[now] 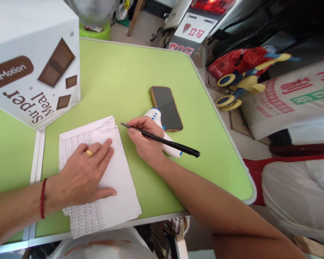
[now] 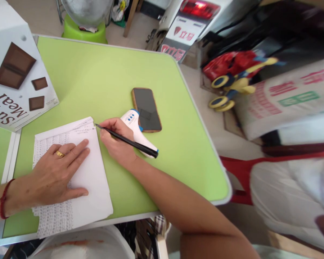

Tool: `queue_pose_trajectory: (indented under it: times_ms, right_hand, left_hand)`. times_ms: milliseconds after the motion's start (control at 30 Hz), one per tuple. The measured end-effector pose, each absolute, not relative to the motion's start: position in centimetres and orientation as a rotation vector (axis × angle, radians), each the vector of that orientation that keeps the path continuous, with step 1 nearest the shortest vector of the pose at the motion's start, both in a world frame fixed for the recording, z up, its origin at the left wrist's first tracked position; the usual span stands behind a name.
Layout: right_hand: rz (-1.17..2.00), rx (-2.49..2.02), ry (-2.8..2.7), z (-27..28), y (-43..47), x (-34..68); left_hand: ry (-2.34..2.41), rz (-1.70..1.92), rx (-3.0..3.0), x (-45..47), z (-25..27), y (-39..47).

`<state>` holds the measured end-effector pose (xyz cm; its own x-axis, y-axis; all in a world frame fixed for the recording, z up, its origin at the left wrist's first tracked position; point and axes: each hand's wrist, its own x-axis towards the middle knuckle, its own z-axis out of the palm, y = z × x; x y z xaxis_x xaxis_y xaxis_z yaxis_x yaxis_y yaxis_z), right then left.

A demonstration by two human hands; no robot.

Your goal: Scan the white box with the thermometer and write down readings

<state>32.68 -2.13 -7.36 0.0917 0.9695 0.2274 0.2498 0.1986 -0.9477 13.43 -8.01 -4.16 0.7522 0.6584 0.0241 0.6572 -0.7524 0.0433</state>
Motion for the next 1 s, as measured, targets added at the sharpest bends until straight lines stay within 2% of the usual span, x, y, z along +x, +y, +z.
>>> queue_pose_trajectory:
  times_ms: [633, 1000]
  right_hand:
    - [0.630, -1.398, -1.621, -6.96, -1.83, 32.34]
    - [0.717, -1.387, -1.558, -7.14, -1.79, 32.63]
  left_hand:
    - [1.095, 0.050, 2.889, 13.54, -3.96, -7.96]
    - [1.091, 0.060, 2.878, 13.57, -4.00, -7.96]
